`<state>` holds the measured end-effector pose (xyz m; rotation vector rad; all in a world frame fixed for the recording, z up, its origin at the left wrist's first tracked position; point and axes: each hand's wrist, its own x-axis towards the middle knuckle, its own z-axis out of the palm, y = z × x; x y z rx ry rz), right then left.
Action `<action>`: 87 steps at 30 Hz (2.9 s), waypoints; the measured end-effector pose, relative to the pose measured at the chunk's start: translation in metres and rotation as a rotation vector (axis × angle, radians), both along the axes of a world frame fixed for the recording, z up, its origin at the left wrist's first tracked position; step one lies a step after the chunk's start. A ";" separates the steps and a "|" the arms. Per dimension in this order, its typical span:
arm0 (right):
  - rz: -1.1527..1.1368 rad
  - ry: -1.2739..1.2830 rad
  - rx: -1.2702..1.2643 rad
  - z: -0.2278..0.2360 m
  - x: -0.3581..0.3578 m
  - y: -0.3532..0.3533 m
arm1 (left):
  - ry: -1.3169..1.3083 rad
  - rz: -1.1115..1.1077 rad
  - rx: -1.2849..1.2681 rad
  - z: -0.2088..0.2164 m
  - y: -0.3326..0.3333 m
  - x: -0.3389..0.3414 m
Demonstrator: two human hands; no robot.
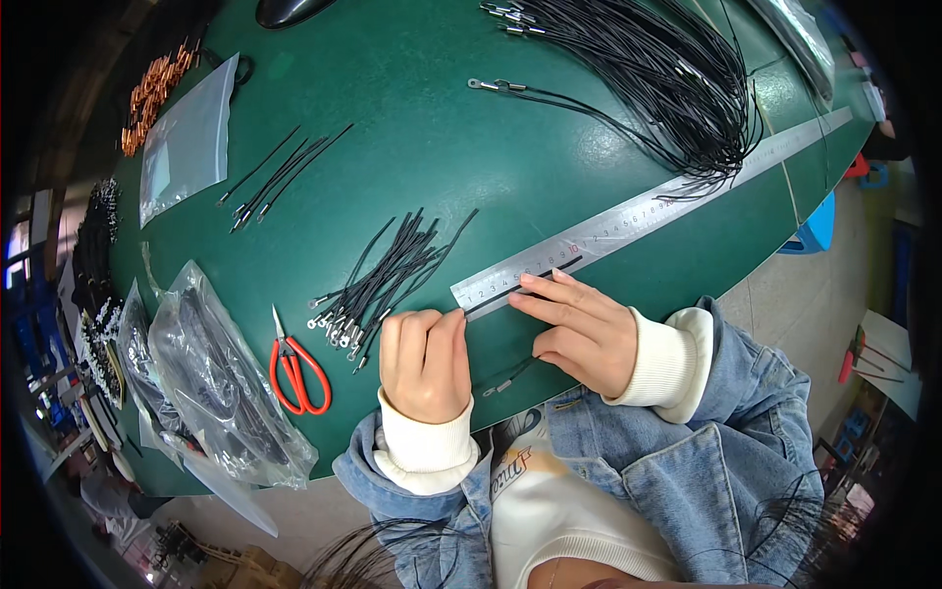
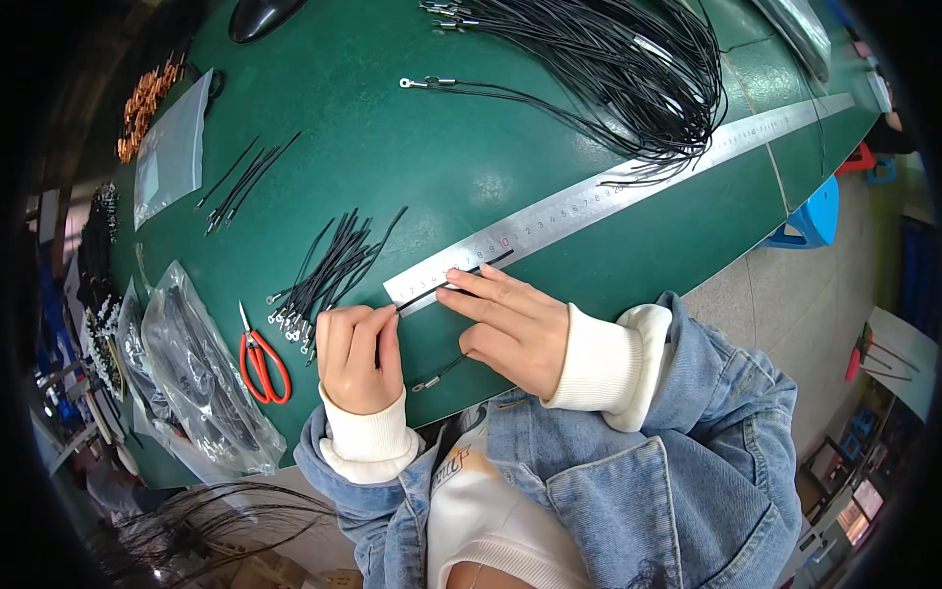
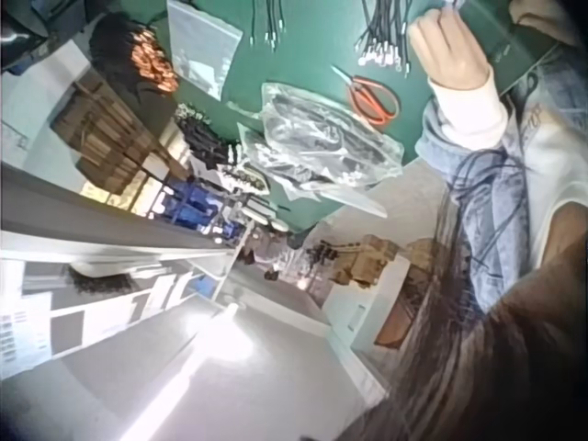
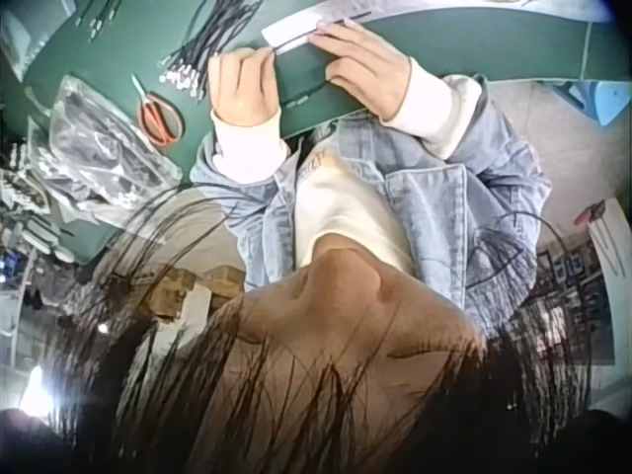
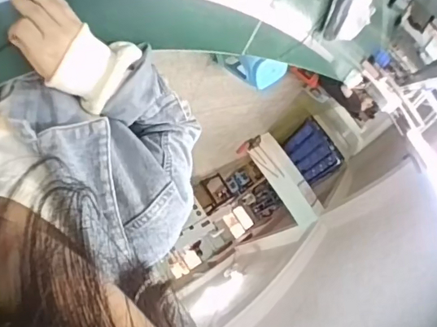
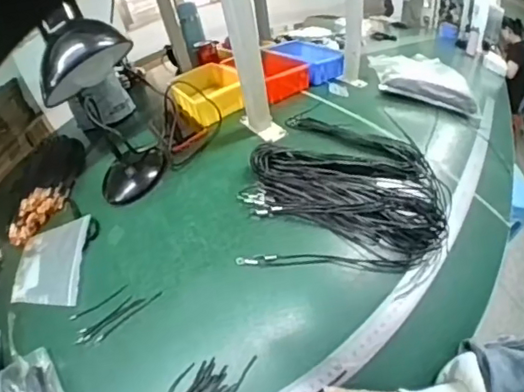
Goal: The person measures wires along a metal ruler, cuts wires using shears, and arranges the wire pieces on the table.
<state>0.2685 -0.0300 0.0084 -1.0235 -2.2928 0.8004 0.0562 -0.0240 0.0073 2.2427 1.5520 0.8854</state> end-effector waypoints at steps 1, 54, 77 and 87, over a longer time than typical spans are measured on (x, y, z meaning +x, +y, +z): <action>-0.014 0.042 -0.027 0.003 -0.001 0.002 | 0.007 0.015 -0.009 0.001 0.000 0.002; 0.158 -0.209 -0.034 0.017 -0.003 0.018 | 0.089 0.000 0.002 0.001 -0.005 -0.004; 0.135 -0.602 -0.065 -0.001 -0.195 0.250 | 0.007 0.303 0.099 0.002 -0.012 -0.047; -0.035 -0.285 0.272 0.013 -0.168 0.249 | -0.053 0.287 0.094 -0.005 -0.014 -0.050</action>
